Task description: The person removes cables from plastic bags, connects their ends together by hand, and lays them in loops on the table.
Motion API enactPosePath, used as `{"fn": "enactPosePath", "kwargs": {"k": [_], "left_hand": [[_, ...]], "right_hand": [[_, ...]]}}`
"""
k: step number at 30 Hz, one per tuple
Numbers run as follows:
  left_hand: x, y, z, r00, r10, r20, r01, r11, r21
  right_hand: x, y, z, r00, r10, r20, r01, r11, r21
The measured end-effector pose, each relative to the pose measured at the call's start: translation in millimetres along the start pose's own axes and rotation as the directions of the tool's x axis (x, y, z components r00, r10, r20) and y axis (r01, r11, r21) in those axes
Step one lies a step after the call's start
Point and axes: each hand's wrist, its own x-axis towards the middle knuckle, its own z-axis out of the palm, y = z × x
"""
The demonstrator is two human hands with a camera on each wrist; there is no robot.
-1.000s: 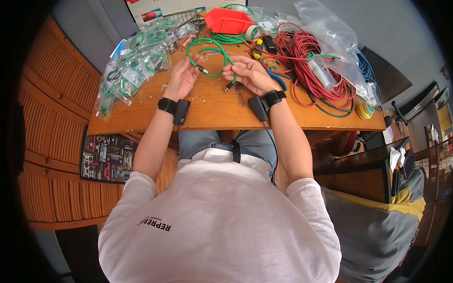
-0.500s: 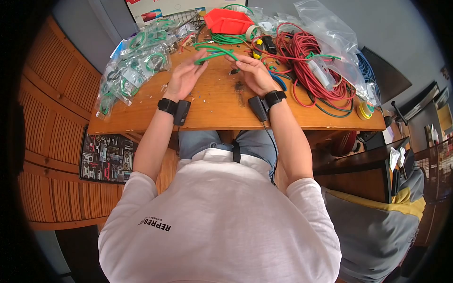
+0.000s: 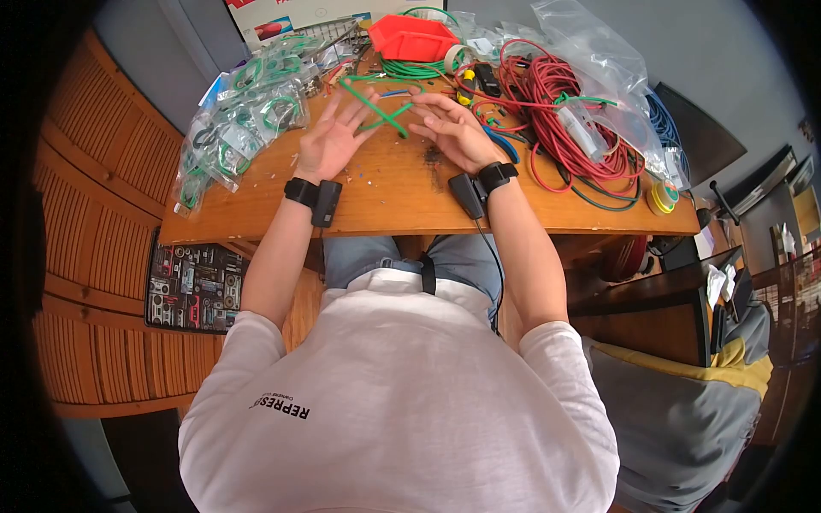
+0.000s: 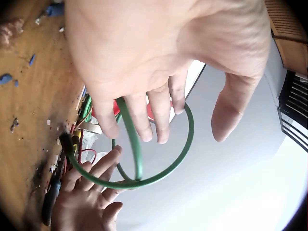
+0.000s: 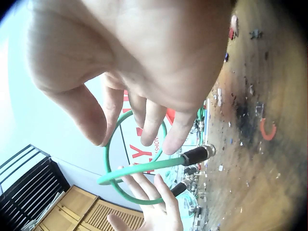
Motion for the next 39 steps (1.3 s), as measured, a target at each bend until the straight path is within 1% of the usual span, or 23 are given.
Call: {"fn": "enactPosePath", "kwargs": {"k": [3, 5, 6, 7, 8, 10, 11, 13, 15, 17, 20, 22, 23, 25, 26, 28, 29, 31, 33, 35, 37, 38, 39], "left_hand": [[0.8, 2.3, 3.5, 1.000, 0.007, 0.020, -0.006, 1.000, -0.027], [0.5, 2.3, 3.2, 1.000, 0.003, 0.028, -0.002, 0.999, -0.038], [-0.1, 2.3, 2.8, 0.999, -0.002, -0.036, 0.000, 0.999, -0.039], [-0.6, 2.1, 1.6, 0.995, -0.007, -0.100, 0.003, 0.999, -0.041], [-0.9, 2.2, -0.3, 0.995, -0.007, -0.099, 0.003, 0.999, -0.040], [-1.3, 2.0, -3.8, 0.976, -0.033, -0.215, 0.032, 0.999, -0.009], [-0.9, 1.0, -5.1, 0.976, -0.034, -0.214, 0.033, 0.999, -0.008], [-0.3, -1.0, -7.6, 0.940, -0.063, -0.335, 0.085, 0.995, 0.050], [0.7, -1.9, -10.6, 0.933, -0.059, -0.354, 0.086, 0.994, 0.061], [2.1, -2.7, -15.4, 0.927, -0.054, -0.371, 0.087, 0.993, 0.073], [2.6, -1.4, -15.5, 0.918, -0.012, -0.396, 0.070, 0.989, 0.132], [3.4, -0.9, -13.1, 0.881, 0.027, -0.472, 0.121, 0.952, 0.281], [2.8, -2.2, -12.9, 0.881, 0.027, -0.473, 0.122, 0.952, 0.280], [3.0, -3.6, -12.4, 0.800, 0.110, -0.590, 0.094, 0.948, 0.304], [4.2, -7.6, -22.7, 0.801, 0.110, -0.588, 0.094, 0.948, 0.305], [7.5, -13.6, -36.9, 0.732, 0.417, -0.539, 0.004, 0.788, 0.615], [7.3, -13.0, -36.7, 0.734, 0.415, -0.538, 0.006, 0.788, 0.616], [5.5, -10.0, -32.1, 0.683, 0.536, -0.497, 0.059, 0.637, 0.769], [3.4, -6.3, -23.4, 0.684, 0.529, -0.503, 0.071, 0.637, 0.768], [2.0, -7.1, -27.0, 0.682, 0.523, -0.511, 0.086, 0.636, 0.767], [2.1, -9.4, -31.0, 0.772, 0.386, -0.505, 0.091, 0.719, 0.689], [2.3, -9.4, -29.6, 0.771, 0.387, -0.505, 0.091, 0.719, 0.689], [2.5, -10.3, -27.9, 0.804, 0.311, -0.506, 0.118, 0.751, 0.649]], "right_hand": [[-0.6, -3.5, 3.8, 1.000, -0.008, 0.000, 0.008, 1.000, -0.022], [-1.3, -6.3, 7.1, 0.999, 0.017, -0.044, -0.017, 1.000, -0.010], [-0.5, -5.5, 4.7, 0.999, 0.017, -0.044, -0.018, 1.000, -0.010], [1.0, -4.8, 1.9, 0.994, -0.001, -0.106, -0.003, 0.999, -0.040], [2.0, -4.3, -0.8, 0.986, -0.022, -0.168, 0.010, 0.997, -0.072], [2.0, -4.2, -3.8, 0.984, -0.008, -0.176, -0.005, 0.997, -0.074], [2.0, -4.4, -4.1, 0.983, 0.005, -0.184, -0.020, 0.997, -0.077], [2.3, -4.7, -4.0, 0.980, 0.011, -0.198, -0.024, 0.998, -0.064], [2.1, -4.5, -2.9, 0.977, 0.018, -0.210, -0.030, 0.998, -0.051], [1.8, -5.7, -0.9, 0.944, -0.035, -0.327, 0.008, 0.996, -0.083], [3.0, -3.9, -1.8, 0.912, -0.084, -0.402, 0.080, 0.996, -0.027], [3.1, -5.6, -5.2, 0.895, -0.092, -0.437, 0.082, 0.996, -0.041], [3.2, -6.7, -7.5, 0.877, -0.100, -0.470, 0.083, 0.995, -0.057], [3.3, -4.5, -18.2, 0.874, -0.121, -0.471, 0.128, 0.992, -0.018], [3.4, -4.6, -19.9, 0.870, -0.143, -0.473, 0.173, 0.985, 0.020], [3.5, -5.0, -19.4, 0.876, -0.141, -0.462, 0.156, 0.988, -0.005], [3.3, -5.6, -17.2, 0.882, -0.136, -0.451, 0.137, 0.990, -0.031], [2.6, -5.3, -10.3, 0.896, -0.113, -0.430, 0.099, 0.994, -0.055], [1.7, -6.0, -7.9, 0.910, -0.087, -0.406, 0.059, 0.995, -0.080], [1.3, -5.2, -8.1, 0.950, -0.006, -0.312, -0.029, 0.994, -0.108], [1.3, -5.2, -9.1, 0.956, 0.016, -0.293, -0.040, 0.996, -0.076], [1.2, -5.6, -9.7, 0.961, 0.036, -0.275, -0.051, 0.998, -0.045], [0.9, -5.8, -10.3, 0.961, 0.036, -0.275, -0.051, 0.998, -0.045]]}}
